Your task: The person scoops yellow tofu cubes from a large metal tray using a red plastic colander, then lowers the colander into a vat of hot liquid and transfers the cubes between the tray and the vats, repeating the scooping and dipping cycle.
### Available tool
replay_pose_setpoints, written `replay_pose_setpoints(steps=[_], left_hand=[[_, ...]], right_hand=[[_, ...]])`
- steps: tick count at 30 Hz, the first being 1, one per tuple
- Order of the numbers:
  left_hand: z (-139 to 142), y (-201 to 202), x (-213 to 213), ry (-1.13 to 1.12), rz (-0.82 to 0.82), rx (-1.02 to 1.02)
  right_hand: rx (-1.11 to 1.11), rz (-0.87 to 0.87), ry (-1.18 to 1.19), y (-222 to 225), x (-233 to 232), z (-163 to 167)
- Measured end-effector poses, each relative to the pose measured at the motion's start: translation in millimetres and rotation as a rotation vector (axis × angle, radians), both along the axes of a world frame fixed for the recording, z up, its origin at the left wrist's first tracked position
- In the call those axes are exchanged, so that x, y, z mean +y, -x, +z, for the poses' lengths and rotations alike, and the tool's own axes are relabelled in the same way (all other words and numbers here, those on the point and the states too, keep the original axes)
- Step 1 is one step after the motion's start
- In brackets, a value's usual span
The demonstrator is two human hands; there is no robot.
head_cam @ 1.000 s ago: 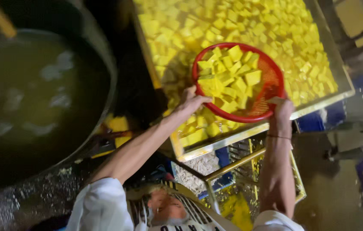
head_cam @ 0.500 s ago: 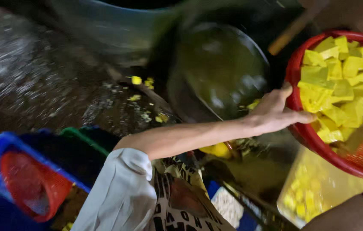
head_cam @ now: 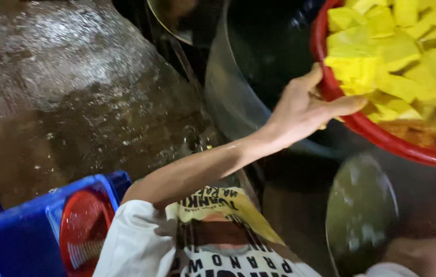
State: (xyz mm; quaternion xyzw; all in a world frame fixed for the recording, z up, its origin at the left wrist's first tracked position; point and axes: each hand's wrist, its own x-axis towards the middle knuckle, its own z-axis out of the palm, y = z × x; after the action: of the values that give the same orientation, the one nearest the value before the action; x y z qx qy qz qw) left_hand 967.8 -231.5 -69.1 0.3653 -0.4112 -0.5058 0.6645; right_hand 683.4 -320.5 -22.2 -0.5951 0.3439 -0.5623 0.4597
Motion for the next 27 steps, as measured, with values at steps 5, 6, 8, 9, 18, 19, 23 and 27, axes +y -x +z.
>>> replay_pose_setpoints(steps=[5, 6, 8, 9, 18, 19, 23, 27], left_hand=[[8, -137, -111, -0.038, 0.156, -0.05], [5, -160, -129, -0.048, 0.174, -0.04], [-5, -205, -173, -0.058, 0.217, 0.022], [-14, -224, -192, -0.075, 0.243, 0.081], [-93, -355, -339, -0.35, 0.207, 0.542], [-102, -360, -349, -0.365, 0.177, 0.596], [-135, -370, -399, -0.393, 0.067, 0.663], [-141, -357, -440, -0.512, -0.138, 0.89]], right_hand=[[0.011, 0.123, 0.047, -142, -155, 19], [0.024, 0.145, 0.057, -169, -187, 22], [0.036, 0.181, 0.086, -219, -248, 26], [0.032, 0.199, 0.109, -243, -280, 30], [-0.003, 0.176, 0.238, -388, -478, -14], [0.015, 0.173, 0.247, -393, -490, -20], [0.273, 0.035, 0.287, -411, -524, -11], [0.449, -0.012, 0.247, -424, -534, 26]])
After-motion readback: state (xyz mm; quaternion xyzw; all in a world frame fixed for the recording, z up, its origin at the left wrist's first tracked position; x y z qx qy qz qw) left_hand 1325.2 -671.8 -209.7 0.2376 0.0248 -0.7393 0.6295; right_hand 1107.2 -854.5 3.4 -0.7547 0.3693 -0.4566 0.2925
